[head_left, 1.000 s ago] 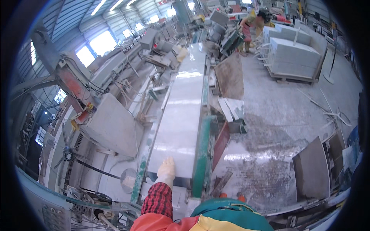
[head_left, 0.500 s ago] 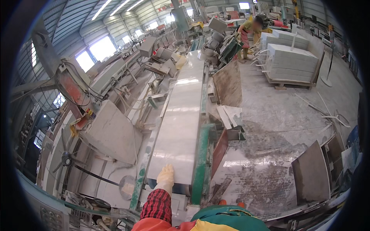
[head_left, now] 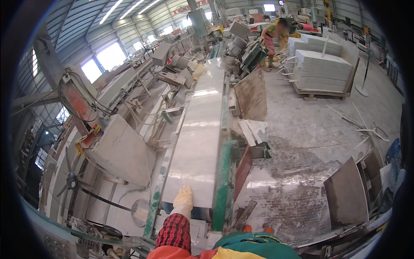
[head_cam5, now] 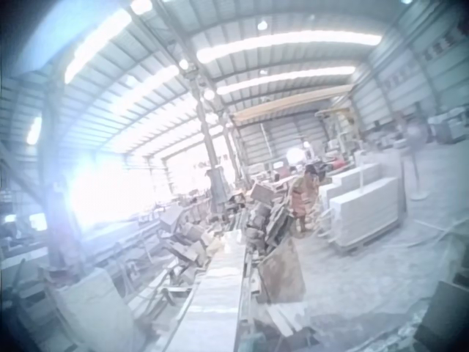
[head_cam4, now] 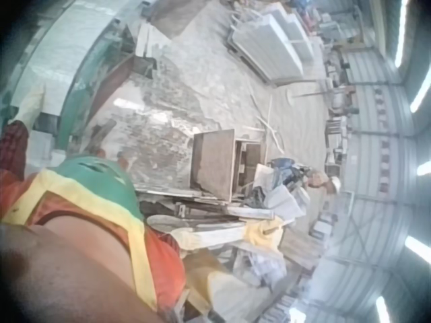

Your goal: The person manually guides large rectangular stone slabs through a wet grinding machine, pressing the slab edges against the rotating belt to smooth them. The person repeatedly feeds slabs into the machine and removes them, handling them with gloved hands in a factory setting.

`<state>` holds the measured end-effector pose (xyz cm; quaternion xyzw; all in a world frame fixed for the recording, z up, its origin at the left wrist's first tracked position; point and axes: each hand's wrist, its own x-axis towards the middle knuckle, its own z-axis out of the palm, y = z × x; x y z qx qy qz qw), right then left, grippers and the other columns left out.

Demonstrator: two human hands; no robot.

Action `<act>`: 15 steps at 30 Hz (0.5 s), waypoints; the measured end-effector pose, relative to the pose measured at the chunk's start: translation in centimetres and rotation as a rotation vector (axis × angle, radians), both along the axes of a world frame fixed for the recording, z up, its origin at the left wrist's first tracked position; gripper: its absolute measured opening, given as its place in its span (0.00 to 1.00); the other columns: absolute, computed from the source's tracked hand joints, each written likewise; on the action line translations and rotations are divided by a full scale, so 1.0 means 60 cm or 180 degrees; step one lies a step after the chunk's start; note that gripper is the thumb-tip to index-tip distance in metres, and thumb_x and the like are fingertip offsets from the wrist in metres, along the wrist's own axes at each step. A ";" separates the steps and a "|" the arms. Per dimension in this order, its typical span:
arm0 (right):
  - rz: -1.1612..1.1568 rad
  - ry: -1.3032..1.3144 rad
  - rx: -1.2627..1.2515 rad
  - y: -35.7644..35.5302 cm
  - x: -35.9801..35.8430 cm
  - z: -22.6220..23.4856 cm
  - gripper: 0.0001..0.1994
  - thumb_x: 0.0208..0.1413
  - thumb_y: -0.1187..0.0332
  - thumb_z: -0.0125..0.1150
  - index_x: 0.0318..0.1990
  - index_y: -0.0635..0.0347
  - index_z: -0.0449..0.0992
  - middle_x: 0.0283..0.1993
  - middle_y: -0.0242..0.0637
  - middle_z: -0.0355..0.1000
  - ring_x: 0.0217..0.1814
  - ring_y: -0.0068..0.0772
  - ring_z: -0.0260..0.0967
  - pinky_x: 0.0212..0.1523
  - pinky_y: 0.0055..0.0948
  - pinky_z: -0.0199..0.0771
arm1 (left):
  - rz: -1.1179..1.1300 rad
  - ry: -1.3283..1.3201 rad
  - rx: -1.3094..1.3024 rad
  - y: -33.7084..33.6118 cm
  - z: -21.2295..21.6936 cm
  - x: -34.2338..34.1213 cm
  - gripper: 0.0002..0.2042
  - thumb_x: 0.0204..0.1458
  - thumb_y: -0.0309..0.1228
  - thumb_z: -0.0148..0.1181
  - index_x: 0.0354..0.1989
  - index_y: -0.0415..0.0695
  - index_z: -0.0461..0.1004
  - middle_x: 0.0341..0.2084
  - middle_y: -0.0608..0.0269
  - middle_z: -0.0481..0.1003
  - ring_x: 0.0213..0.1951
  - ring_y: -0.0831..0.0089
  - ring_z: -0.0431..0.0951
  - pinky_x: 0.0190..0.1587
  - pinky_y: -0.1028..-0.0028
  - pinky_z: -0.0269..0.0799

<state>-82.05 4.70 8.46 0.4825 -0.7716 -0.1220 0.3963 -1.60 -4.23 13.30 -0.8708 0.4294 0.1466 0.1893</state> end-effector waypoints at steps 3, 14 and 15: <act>-0.0102 -0.0028 -0.0004 0.001 0.006 0.002 0.23 0.59 0.51 0.55 0.47 0.64 0.78 0.43 0.55 0.71 0.45 0.55 0.71 0.45 0.58 0.73 | -0.0031 -0.0082 0.0114 -0.006 -0.007 0.004 0.51 0.46 0.25 0.70 0.76 0.45 0.41 0.76 0.57 0.45 0.75 0.59 0.50 0.74 0.69 0.52; -0.0505 -0.0146 -0.0039 0.000 0.049 0.012 0.26 0.60 0.49 0.52 0.50 0.66 0.76 0.48 0.57 0.70 0.50 0.57 0.69 0.49 0.60 0.71 | -0.0029 -0.0051 0.0198 -0.013 -0.008 0.006 0.53 0.44 0.29 0.74 0.76 0.45 0.41 0.76 0.56 0.45 0.75 0.59 0.49 0.74 0.69 0.53; -0.0542 -0.0157 -0.0040 0.000 0.054 0.014 0.26 0.60 0.48 0.52 0.50 0.66 0.76 0.48 0.57 0.69 0.50 0.58 0.69 0.49 0.60 0.71 | -0.0015 -0.0049 0.0210 -0.014 -0.008 0.006 0.53 0.44 0.30 0.74 0.76 0.45 0.41 0.76 0.56 0.45 0.75 0.59 0.49 0.74 0.69 0.53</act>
